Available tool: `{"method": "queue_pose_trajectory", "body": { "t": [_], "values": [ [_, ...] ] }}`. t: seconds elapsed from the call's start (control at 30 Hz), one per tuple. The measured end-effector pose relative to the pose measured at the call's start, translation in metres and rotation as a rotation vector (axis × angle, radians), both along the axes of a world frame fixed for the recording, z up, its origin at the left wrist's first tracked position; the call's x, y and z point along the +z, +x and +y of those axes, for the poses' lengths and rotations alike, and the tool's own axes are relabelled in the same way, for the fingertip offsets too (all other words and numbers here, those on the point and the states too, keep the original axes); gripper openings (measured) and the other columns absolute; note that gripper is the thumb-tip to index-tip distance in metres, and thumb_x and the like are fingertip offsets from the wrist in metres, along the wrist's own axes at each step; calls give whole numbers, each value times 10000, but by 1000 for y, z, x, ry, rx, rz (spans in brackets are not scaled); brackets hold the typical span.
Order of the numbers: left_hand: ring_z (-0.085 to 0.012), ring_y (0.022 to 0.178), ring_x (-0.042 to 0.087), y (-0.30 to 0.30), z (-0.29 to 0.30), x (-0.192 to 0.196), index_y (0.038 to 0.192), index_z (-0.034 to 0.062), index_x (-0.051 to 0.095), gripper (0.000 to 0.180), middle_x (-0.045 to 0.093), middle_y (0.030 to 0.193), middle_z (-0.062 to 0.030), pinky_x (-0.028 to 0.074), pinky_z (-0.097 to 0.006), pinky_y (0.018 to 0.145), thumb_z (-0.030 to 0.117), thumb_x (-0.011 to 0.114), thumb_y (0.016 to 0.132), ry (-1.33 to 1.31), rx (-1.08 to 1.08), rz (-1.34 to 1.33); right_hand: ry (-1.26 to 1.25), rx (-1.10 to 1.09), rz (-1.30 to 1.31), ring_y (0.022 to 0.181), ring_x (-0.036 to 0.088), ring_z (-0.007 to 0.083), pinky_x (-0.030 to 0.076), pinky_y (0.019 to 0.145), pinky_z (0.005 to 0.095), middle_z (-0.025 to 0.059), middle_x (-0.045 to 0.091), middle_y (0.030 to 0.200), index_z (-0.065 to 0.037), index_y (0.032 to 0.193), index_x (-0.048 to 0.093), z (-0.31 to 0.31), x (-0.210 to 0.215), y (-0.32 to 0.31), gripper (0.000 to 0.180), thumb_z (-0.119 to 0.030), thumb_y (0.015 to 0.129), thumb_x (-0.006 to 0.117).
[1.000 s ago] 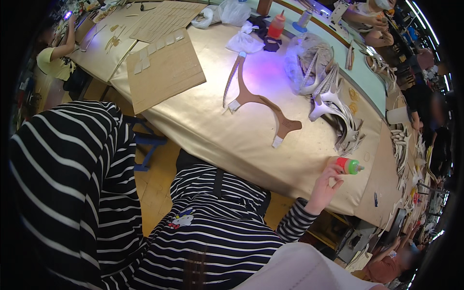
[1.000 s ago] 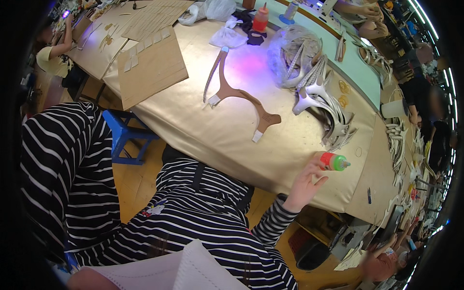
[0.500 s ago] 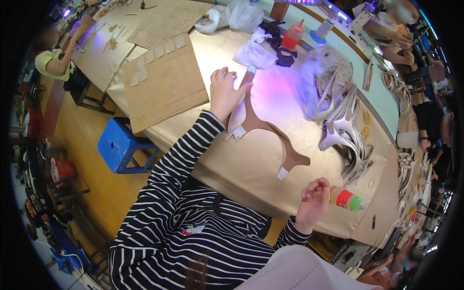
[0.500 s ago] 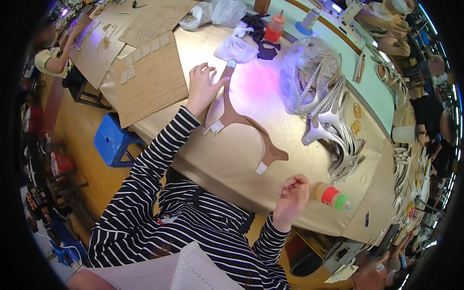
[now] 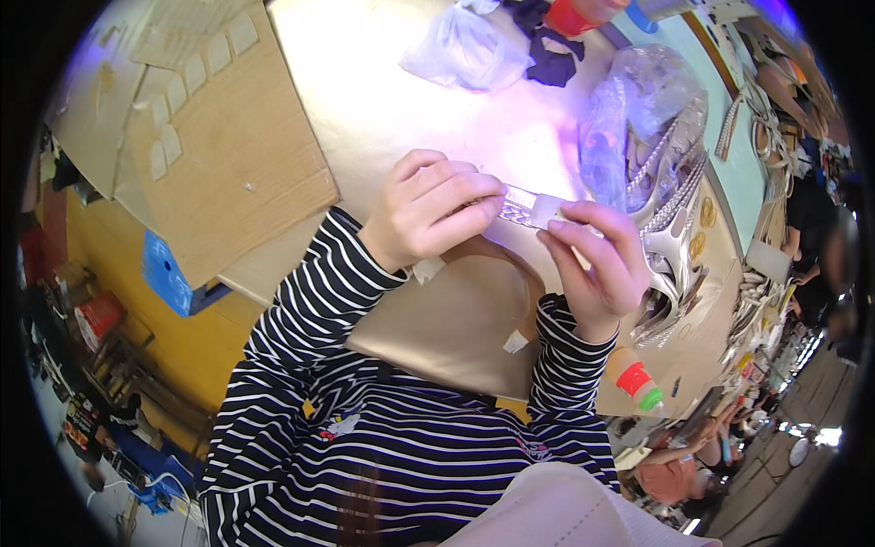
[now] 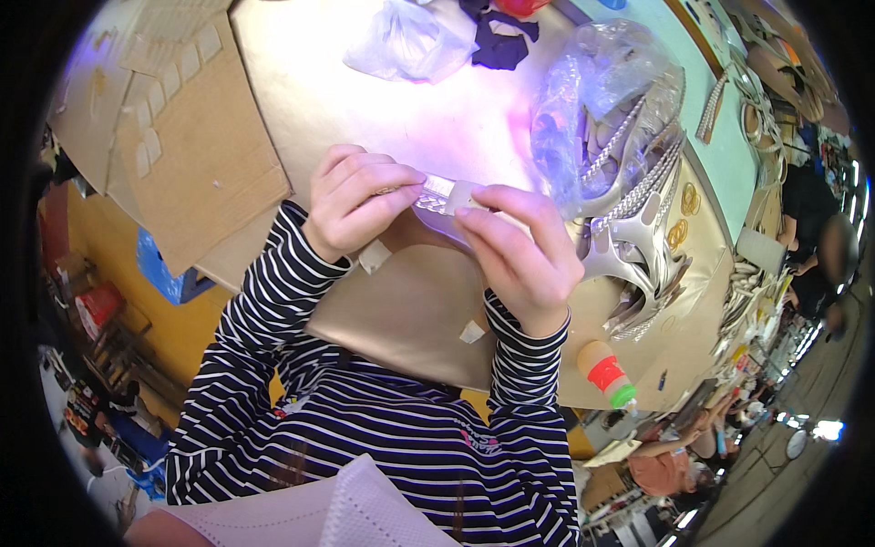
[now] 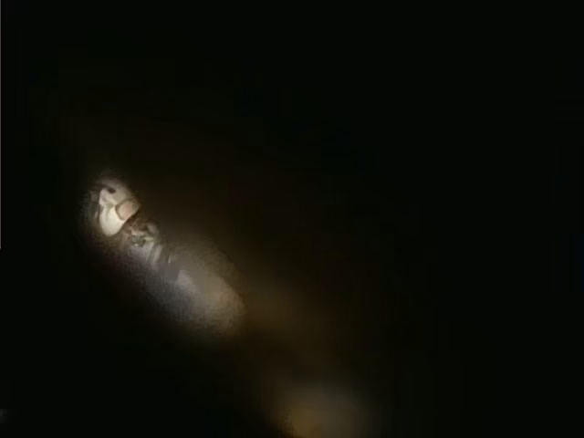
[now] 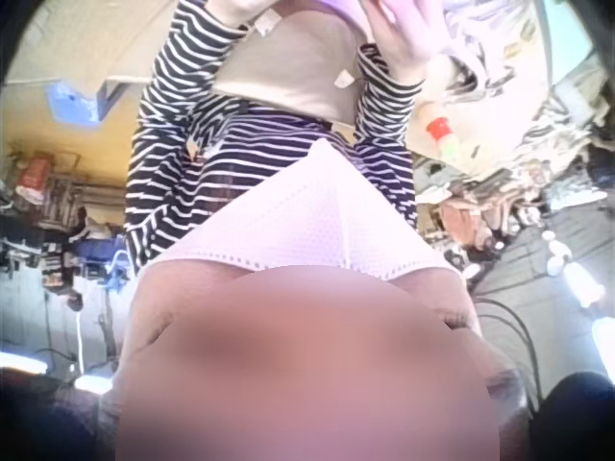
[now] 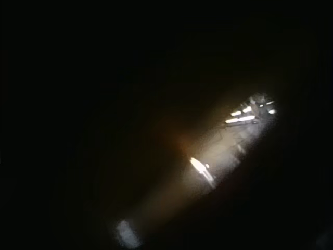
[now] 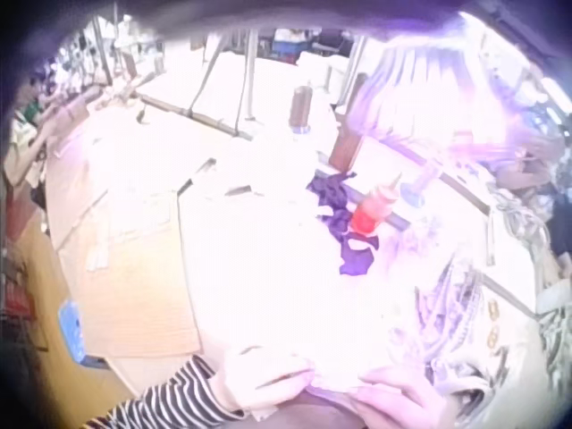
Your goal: The person applies glue from a squeeze bottle onto small white pieces arranged on a cardboard template. They then pick up a long, thin brown strip and apply glue to its end, preparing to attach it to the pieces.
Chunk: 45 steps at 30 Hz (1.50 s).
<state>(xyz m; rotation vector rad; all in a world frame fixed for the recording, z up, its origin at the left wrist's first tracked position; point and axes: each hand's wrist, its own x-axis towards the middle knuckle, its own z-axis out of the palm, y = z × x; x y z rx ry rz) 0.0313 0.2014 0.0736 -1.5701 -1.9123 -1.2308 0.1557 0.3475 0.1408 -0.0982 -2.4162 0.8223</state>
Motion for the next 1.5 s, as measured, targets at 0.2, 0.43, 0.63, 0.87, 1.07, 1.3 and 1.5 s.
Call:
{"method": "queue_pose_trajectory", "body": {
  "t": [0.2, 0.43, 0.63, 0.87, 1.07, 1.3, 1.5],
  "values": [
    [-110, 756, 573, -7, -9, 3, 827, 109, 641, 166, 613, 879, 4, 437, -248, 663, 100, 613, 664, 25, -109, 59, 74, 29, 107, 707, 614, 248, 514, 622, 336, 110, 627, 821, 18, 749, 677, 0, -21, 3, 246, -24, 507, 654],
    [-119, 740, 568, -11, -14, 5, 861, 119, 653, 187, 606, 866, 10, 430, -255, 697, 104, 606, 681, 30, -152, 42, 56, 162, 174, 716, 612, 237, 536, 629, 344, 108, 612, 838, 19, 781, 680, 0, -23, 3, 271, -81, 530, 658],
    [-107, 739, 571, -14, -14, 6, 854, 134, 650, 178, 613, 866, 21, 409, -275, 744, 103, 606, 684, 84, -183, -9, 39, 232, 178, 725, 613, 231, 554, 642, 341, 120, 617, 861, 11, 795, 681, 0, -19, -2, 272, -88, 543, 653],
    [-98, 748, 583, -14, -18, 10, 848, 141, 648, 167, 621, 852, 27, 384, -281, 794, 102, 602, 692, 87, -181, -35, 49, 252, 226, 680, 612, 242, 536, 588, 338, 145, 621, 827, 26, 788, 652, -3, -18, -10, 242, -95, 579, 649],
    [-97, 762, 593, -15, -17, 12, 848, 138, 651, 163, 629, 850, 22, 382, -285, 805, 121, 616, 690, 97, -183, -70, -53, 243, 213, 712, 641, 250, 543, 642, 340, 140, 644, 830, 27, 780, 656, -7, -16, -14, 245, -115, 586, 610],
    [-98, 746, 599, -15, -16, 13, 851, 142, 650, 168, 629, 844, 25, 387, -292, 803, 177, 684, 690, 98, -180, -103, -112, 258, 241, 691, 640, 256, 537, 622, 338, 153, 648, 830, 30, 783, 644, -7, -15, -18, 231, -108, 599, 624],
    [-98, 747, 603, -14, -15, 13, 848, 143, 647, 184, 630, 839, 27, 389, -295, 808, 177, 706, 677, 106, -170, -92, -165, 243, 239, 689, 639, 265, 535, 605, 340, 161, 647, 828, 29, 794, 630, -9, -17, -18, 242, -74, 577, 653]
  ]
}}
